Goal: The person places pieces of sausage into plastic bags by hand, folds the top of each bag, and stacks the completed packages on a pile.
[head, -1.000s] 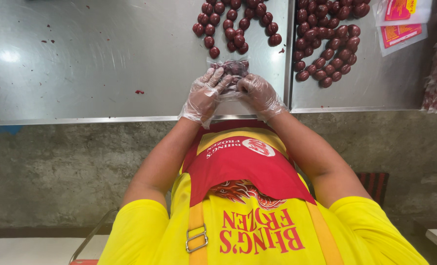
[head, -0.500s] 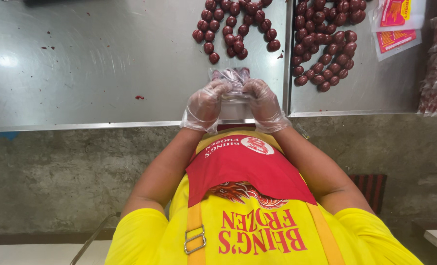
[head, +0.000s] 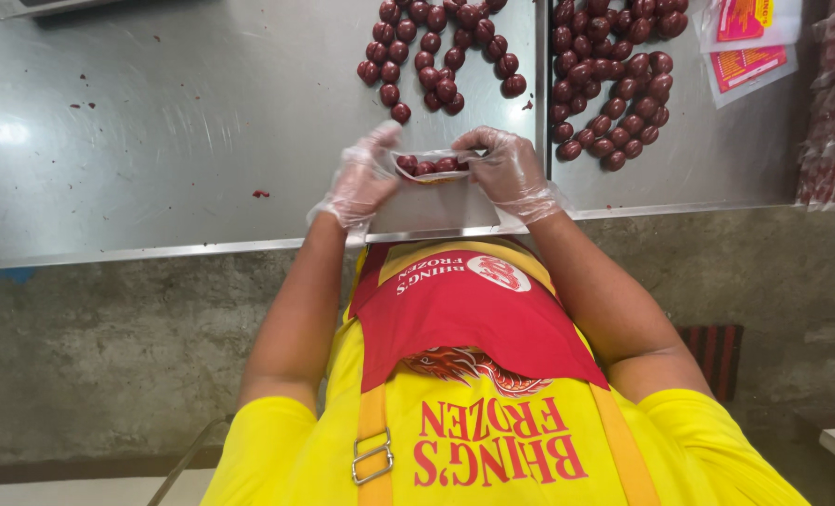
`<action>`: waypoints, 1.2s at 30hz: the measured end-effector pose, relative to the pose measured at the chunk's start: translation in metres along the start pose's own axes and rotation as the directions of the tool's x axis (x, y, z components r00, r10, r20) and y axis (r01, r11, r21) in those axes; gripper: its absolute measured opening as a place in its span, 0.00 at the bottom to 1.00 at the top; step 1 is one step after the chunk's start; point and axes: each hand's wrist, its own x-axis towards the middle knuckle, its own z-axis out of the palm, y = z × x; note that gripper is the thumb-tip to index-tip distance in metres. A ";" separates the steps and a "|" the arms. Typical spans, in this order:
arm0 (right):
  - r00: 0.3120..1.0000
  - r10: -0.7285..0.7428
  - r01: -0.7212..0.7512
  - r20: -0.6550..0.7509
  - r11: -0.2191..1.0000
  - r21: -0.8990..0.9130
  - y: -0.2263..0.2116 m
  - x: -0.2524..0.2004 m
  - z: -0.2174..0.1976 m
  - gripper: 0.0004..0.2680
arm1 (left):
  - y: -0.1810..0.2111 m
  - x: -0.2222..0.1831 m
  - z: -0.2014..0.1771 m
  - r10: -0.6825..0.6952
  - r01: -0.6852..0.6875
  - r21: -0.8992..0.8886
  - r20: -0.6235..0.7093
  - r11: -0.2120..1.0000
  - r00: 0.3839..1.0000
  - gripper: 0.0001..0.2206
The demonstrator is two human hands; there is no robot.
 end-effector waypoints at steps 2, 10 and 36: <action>1.000 0.004 -0.006 0.017 0.989 0.148 0.015 -0.001 -0.003 0.04 | -0.010 0.001 0.023 -0.107 0.120 -0.128 0.101 0.985 0.989 0.30; 0.987 -0.133 0.087 0.092 0.917 0.390 0.038 0.015 -0.016 0.25 | -0.036 0.003 0.052 -0.058 0.204 -0.749 0.217 0.630 0.974 0.20; 0.952 0.154 -0.228 0.264 0.933 0.279 0.067 -0.027 0.023 0.18 | 0.010 -0.037 0.010 -0.490 0.506 -0.043 -0.328 0.861 0.807 0.18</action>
